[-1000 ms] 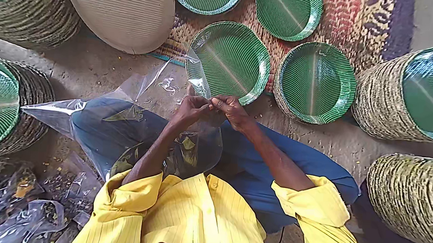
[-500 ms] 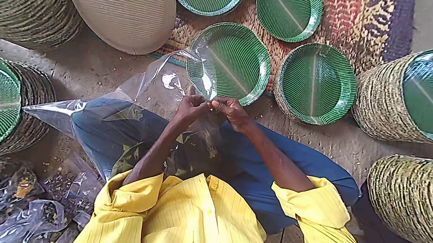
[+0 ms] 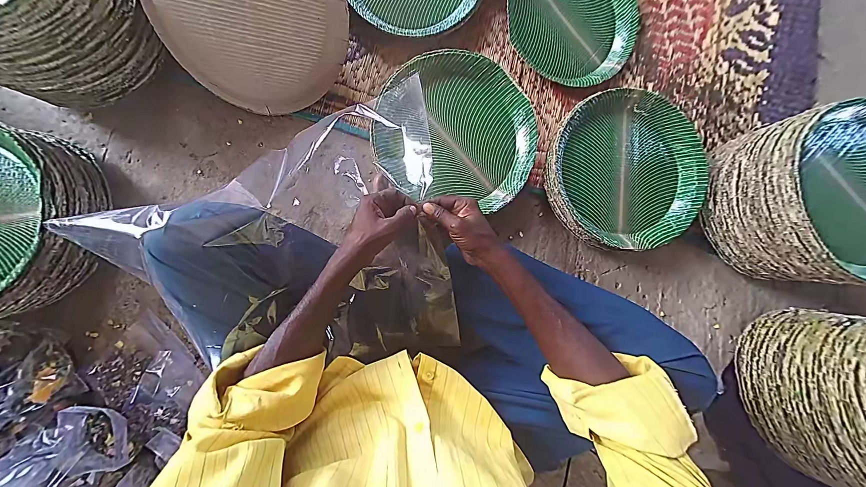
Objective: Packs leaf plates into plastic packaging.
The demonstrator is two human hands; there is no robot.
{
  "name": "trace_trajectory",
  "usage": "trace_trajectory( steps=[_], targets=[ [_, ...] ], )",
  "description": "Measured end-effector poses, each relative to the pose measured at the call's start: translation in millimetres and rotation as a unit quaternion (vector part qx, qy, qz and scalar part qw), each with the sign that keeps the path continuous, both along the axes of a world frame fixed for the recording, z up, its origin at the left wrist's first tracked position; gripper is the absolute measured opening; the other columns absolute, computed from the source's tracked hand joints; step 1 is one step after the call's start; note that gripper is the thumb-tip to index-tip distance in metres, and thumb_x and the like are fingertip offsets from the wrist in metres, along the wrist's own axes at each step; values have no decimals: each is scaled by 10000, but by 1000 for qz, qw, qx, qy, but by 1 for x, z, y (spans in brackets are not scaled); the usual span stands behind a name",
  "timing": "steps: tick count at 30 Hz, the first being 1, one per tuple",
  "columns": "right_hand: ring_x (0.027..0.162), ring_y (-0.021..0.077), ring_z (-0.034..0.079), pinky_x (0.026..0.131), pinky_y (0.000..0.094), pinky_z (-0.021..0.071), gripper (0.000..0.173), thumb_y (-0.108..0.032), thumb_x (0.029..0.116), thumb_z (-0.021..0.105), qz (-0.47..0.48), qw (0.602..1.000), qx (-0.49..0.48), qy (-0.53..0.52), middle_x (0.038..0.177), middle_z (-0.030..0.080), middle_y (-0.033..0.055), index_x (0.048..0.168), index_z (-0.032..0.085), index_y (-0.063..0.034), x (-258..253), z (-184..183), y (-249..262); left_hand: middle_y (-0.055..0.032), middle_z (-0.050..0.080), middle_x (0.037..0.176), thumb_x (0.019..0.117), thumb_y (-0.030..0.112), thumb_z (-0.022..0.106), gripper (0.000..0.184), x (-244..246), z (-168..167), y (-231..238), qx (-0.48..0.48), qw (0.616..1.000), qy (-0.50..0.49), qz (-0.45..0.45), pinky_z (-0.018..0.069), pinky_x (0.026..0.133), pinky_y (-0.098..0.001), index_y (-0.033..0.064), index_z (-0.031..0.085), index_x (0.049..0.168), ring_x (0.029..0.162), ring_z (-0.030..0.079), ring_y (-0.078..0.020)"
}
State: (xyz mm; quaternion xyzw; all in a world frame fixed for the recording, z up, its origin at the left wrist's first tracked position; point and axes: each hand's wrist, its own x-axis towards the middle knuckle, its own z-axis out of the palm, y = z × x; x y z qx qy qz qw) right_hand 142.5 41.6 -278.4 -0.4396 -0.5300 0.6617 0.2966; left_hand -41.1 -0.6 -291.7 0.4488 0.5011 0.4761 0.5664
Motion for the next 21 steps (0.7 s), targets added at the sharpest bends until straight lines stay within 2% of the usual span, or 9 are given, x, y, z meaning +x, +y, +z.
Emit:
trace_trajectory(
  steps=[2,6,8,12,15,18,21],
  targets=[
    [698,2,625,667,184,545,138,-22,1020,596,-5,1000,7,7,793,695,-31,957,719,-22,0,-1,0,43,659,765,950,95,615,72,0,-1,-1,16,999,27,-11,520,658,-207,48,667,969,677,608,-19],
    [651,6,606,609,184,531,122,-65,1015,626,3,1000,24,4,769,688,-30,948,728,-57,4,-1,-1,12,692,842,930,121,644,170,0,-4,-1,38,998,40,-24,543,698,-237,29,671,1069,738,638,-38],
    [655,5,621,624,187,546,111,-30,998,635,-8,1000,21,20,765,696,-36,935,723,-53,3,-4,-1,2,698,868,924,110,653,244,0,-7,-1,56,997,38,-24,564,706,-232,2,645,1143,746,653,-38],
    [591,0,587,565,169,515,111,2,969,659,-24,999,8,20,716,673,-40,881,702,-49,0,-4,-1,-46,711,953,916,88,704,312,1,0,-3,60,992,104,-37,597,729,-264,5,638,1209,790,690,-84],
    [624,5,611,604,176,539,113,12,957,673,-22,999,0,25,730,684,-39,868,695,-53,0,-5,-1,-68,719,957,888,111,774,345,2,2,-6,60,988,136,-45,619,704,-314,38,648,1202,778,710,-130],
    [543,4,548,520,167,478,179,10,949,680,-22,999,-21,30,666,646,-43,795,651,-76,-2,-5,-3,-80,722,946,869,93,800,325,4,0,-7,64,986,147,-37,624,708,-336,39,665,1160,773,714,-148],
    [556,15,577,534,179,507,177,7,952,681,-22,998,-45,33,674,661,-33,796,655,-71,-3,-3,-4,-64,722,937,870,97,799,275,4,0,-6,62,987,145,-33,619,743,-327,42,689,1116,795,709,-129]
  ],
)
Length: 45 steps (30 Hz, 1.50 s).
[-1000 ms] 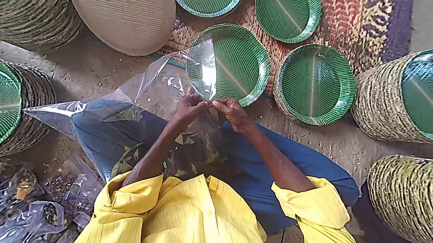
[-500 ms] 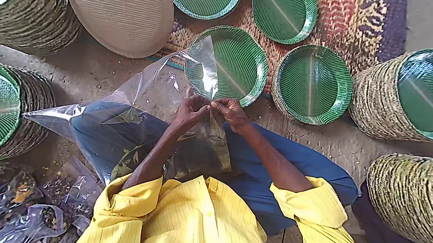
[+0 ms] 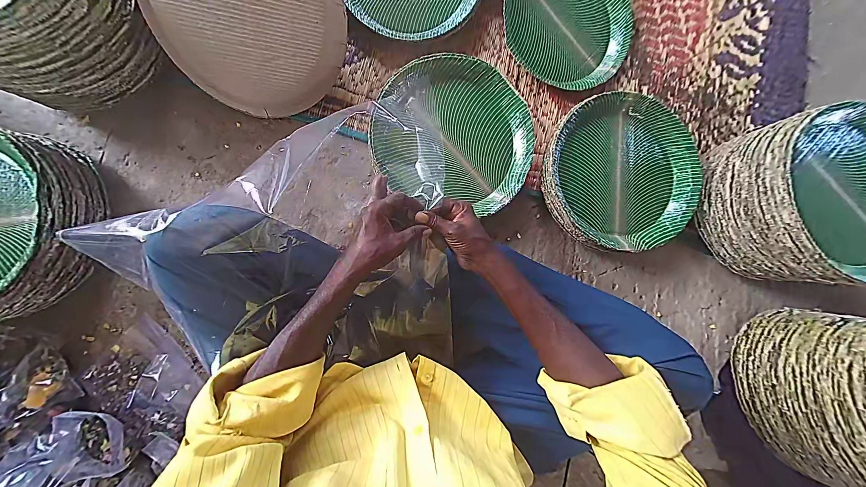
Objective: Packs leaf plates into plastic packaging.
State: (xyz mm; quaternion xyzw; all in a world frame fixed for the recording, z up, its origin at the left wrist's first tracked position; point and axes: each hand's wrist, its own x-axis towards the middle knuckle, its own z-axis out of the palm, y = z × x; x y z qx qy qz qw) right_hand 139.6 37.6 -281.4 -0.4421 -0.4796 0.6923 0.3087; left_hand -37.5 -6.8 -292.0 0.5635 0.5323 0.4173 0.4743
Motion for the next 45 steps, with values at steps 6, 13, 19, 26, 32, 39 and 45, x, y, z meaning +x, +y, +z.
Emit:
trace_trajectory(
  steps=[6,13,19,26,32,39,45],
  targets=[
    [606,19,594,565,179,514,239,-125,1033,610,48,999,16,12,716,669,-30,807,684,-103,4,3,-1,-38,723,868,874,19,751,171,-1,-2,3,2,998,-55,17,597,742,-265,-1,706,1038,745,679,-63],
    [730,10,640,682,181,549,222,-80,1047,530,75,995,17,61,854,722,-37,958,733,-80,7,2,4,-29,730,882,917,15,724,149,-10,2,-1,-4,996,-84,21,581,701,-245,24,714,1065,728,667,-62],
    [804,23,672,727,204,572,242,-77,1055,500,91,993,11,77,944,748,-22,1029,740,-77,10,4,6,-13,749,893,919,-24,680,111,-10,7,1,-11,985,-170,39,613,775,-257,-10,715,1024,789,708,-67],
    [872,69,690,745,244,585,227,-100,1053,509,95,991,7,92,1020,751,31,1057,731,-48,10,-1,7,27,743,841,917,-37,663,110,-9,7,1,-14,978,-202,41,594,734,-225,20,722,990,743,684,-34],
    [829,56,694,769,246,597,265,-85,1066,477,87,990,-7,110,944,748,4,1013,736,-64,9,1,5,47,727,824,931,-32,638,106,-10,8,1,-16,979,-199,35,581,715,-217,41,702,973,729,668,-20],
    [830,50,676,781,242,587,220,-27,1033,510,96,991,4,96,936,729,-7,1027,727,-57,9,2,6,50,718,813,938,-33,628,100,-10,8,1,-26,977,-205,44,584,711,-221,45,684,966,723,669,-26],
    [756,25,664,720,212,580,201,12,1023,538,53,997,18,46,852,721,-27,979,726,-43,4,7,2,55,710,832,944,19,636,78,-9,6,0,-4,984,-176,29,578,719,-223,48,686,996,734,661,-19]
  ],
)
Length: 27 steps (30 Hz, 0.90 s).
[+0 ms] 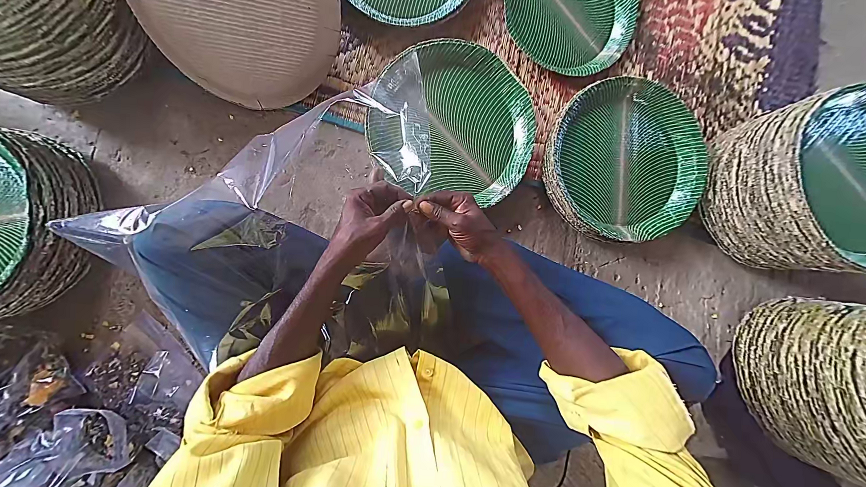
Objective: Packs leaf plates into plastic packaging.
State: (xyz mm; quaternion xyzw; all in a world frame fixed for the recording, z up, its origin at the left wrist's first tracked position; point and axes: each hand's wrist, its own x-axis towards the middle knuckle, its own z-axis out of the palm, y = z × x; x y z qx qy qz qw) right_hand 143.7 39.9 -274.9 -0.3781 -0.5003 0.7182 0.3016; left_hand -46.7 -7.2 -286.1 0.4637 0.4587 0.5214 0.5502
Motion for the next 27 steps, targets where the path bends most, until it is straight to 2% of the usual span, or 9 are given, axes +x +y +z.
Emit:
trace_trajectory(
  steps=[4,8,11,14,17,21,23,27],
  targets=[
    [718,18,663,684,200,579,183,30,998,578,-11,999,31,2,818,726,-30,933,731,-47,0,-3,-1,41,714,858,935,39,651,103,1,-3,0,19,1000,16,-11,569,728,-215,29,682,1032,766,663,-23],
    [692,20,658,669,199,576,172,48,971,613,-19,999,48,3,786,721,-29,895,726,-56,2,-4,-1,-7,723,927,898,31,712,219,2,-5,0,40,998,38,-25,604,751,-235,-13,660,1107,805,693,-51],
    [645,23,641,617,189,563,153,37,962,643,-23,999,43,-3,763,712,-15,878,727,-58,2,0,-4,-25,718,949,871,66,758,301,4,-6,-1,61,993,98,-22,606,752,-234,-21,656,1141,812,695,-58],
    [681,31,675,664,211,591,179,50,967,622,-31,999,12,14,779,730,-25,869,715,-68,-2,-1,-5,-19,713,931,863,87,767,307,5,-7,-2,84,988,129,-9,592,755,-219,-23,665,1131,801,683,-41],
    [702,35,661,677,219,580,181,-21,1003,591,-11,999,-7,45,793,718,-19,896,726,-76,-3,-3,-5,-11,714,935,877,58,751,259,4,-1,-4,80,991,111,-6,593,792,-229,-13,663,1110,819,685,-43],
    [850,55,692,787,240,592,222,-68,1036,536,26,995,-12,101,950,751,0,990,753,-80,-2,-2,-6,-10,704,964,891,-4,709,231,-3,6,-7,78,996,51,-2,600,807,-244,-23,652,1114,852,683,-54],
    [851,63,705,775,243,602,241,-88,1049,517,37,993,-23,111,983,761,10,1027,756,-77,-2,2,-7,6,706,977,897,-9,693,236,-6,8,-9,69,997,26,-4,606,816,-253,-15,649,1129,866,690,-57],
    [745,71,702,687,252,611,267,-101,1058,495,59,989,-31,132,946,766,14,1033,760,-75,-3,7,-9,46,723,984,919,3,698,232,-10,10,-14,62,998,-4,-21,608,809,-232,63,662,1141,866,700,-43]
  ],
)
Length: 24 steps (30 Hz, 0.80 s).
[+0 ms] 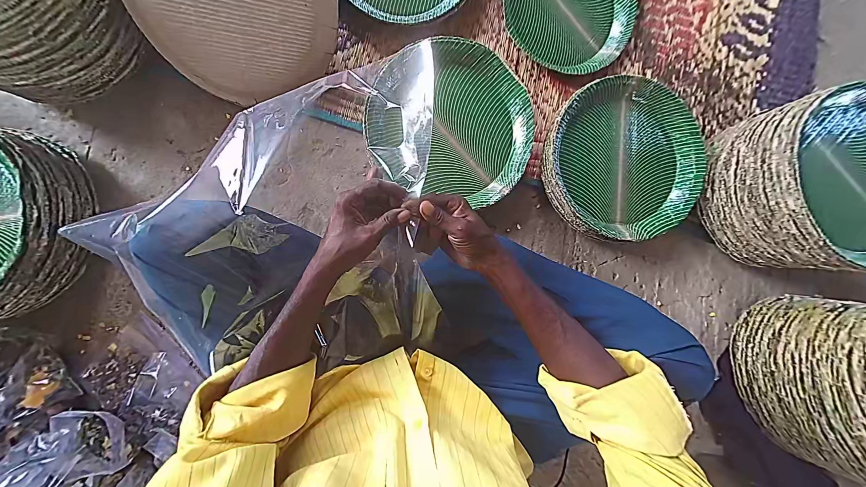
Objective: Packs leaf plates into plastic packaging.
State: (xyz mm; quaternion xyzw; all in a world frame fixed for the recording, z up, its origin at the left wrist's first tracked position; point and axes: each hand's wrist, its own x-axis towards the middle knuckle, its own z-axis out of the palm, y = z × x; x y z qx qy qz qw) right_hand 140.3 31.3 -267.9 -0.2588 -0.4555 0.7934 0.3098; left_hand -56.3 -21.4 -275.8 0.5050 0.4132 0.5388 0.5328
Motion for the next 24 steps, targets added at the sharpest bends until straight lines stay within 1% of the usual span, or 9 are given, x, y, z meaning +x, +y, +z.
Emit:
trace_trajectory(
  steps=[2,3,7,11,16,19,24],
  targets=[
    [739,73,701,684,250,609,272,-98,1059,490,2,1000,-9,6,900,757,13,1002,755,-82,-1,2,-1,41,726,992,923,2,693,247,-1,0,-1,3,1000,-9,-9,607,821,-237,64,661,1160,875,701,-50],
    [739,71,702,680,247,609,273,-96,1058,486,2,1000,-9,3,900,759,11,998,752,-85,-1,3,-1,48,727,994,922,0,693,255,-1,1,-1,4,1000,-8,-10,606,827,-234,67,659,1166,881,701,-45],
    [740,81,704,674,252,610,246,-97,1049,512,0,1000,-12,4,914,760,19,1024,755,-78,-1,0,-1,44,722,999,917,7,700,276,-1,-1,0,1,1000,-4,-12,604,816,-229,56,657,1185,868,696,-41],
    [755,106,709,704,271,614,195,-87,1035,557,1,1000,-17,10,908,757,44,1050,748,-54,0,-5,-1,20,713,980,919,2,686,256,-2,-3,0,-4,1000,-21,-20,608,795,-235,55,657,1168,845,695,-61],
    [752,99,704,689,262,609,157,-103,1014,605,4,1000,-8,14,911,754,34,1048,754,-68,0,-6,-1,28,717,977,922,1,682,264,-2,-3,-1,-3,1000,-24,-18,604,804,-232,50,657,1180,852,695,-53],
    [755,100,706,693,270,613,147,-89,1001,613,3,1000,-7,14,910,754,24,1030,756,-77,0,-6,-2,27,718,984,919,-7,681,264,-2,-3,-1,-5,1000,-25,-17,605,805,-231,48,658,1176,856,696,-53],
    [739,92,702,680,262,609,157,-65,1000,602,3,1000,-2,7,890,754,21,1033,755,-70,-2,-8,-2,30,719,989,922,-4,675,271,-3,-4,-1,-6,1000,-20,-15,604,809,-229,40,656,1188,860,696,-50]
  ],
)
